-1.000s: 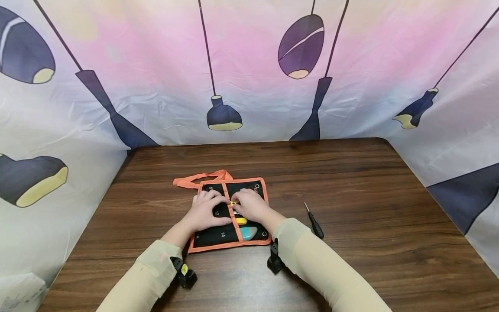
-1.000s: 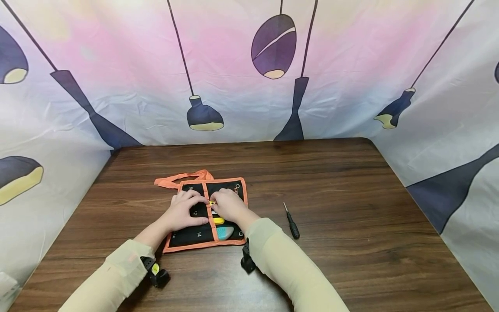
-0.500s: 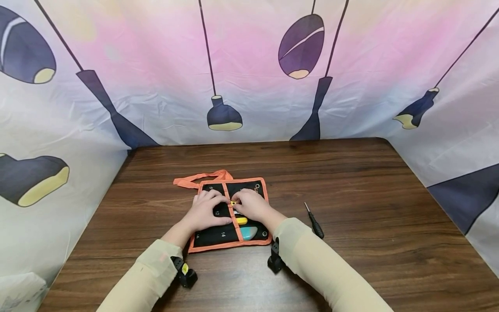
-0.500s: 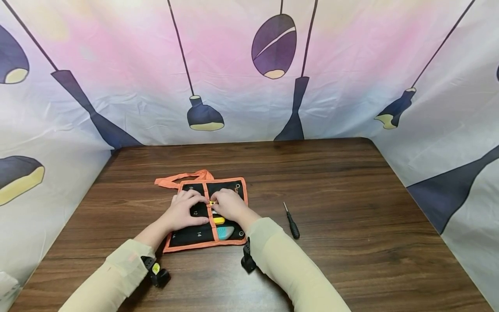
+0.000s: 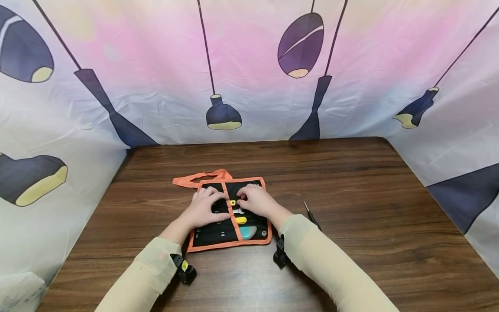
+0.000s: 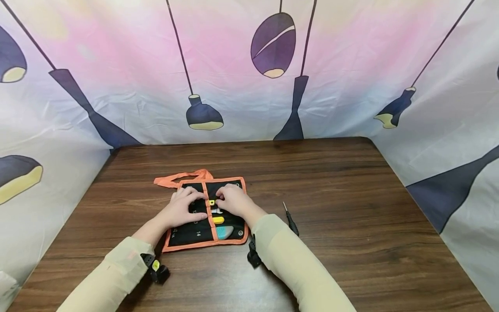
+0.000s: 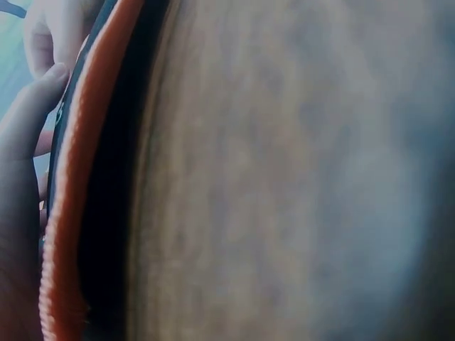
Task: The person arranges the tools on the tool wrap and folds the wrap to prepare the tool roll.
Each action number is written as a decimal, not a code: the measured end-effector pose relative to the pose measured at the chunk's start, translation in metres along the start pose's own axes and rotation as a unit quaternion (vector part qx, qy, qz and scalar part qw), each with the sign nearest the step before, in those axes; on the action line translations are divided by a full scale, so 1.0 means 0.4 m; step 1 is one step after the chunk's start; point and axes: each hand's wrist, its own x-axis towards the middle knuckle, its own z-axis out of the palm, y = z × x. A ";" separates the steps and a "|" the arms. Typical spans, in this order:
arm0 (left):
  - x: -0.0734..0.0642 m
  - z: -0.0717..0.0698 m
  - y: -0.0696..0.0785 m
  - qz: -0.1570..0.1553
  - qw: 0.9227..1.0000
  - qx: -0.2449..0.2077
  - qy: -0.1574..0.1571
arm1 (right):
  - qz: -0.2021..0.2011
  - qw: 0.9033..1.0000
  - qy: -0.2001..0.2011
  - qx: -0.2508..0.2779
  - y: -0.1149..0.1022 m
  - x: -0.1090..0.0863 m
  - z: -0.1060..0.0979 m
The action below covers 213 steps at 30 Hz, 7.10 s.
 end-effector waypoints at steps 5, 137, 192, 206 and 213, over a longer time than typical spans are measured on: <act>0.008 -0.005 -0.012 -0.011 1.000 0.016 -0.008 | 0.016 1.000 0.009 0.004 0.026 -0.012 -0.021; 0.038 -0.006 -0.025 -0.030 0.998 -0.007 -0.054 | 0.008 0.998 0.064 0.014 0.314 -0.411 -0.193; 0.034 -0.006 -0.024 -0.028 0.998 -0.013 -0.050 | 0.000 0.998 0.058 0.014 0.256 -0.262 -0.173; 0.033 -0.006 -0.025 -0.024 0.999 -0.013 -0.043 | -0.013 0.999 0.035 -0.012 0.199 -0.163 -0.145; 0.034 -0.004 -0.027 -0.025 0.999 -0.011 -0.041 | -0.012 1.000 0.022 -0.018 0.178 -0.133 -0.135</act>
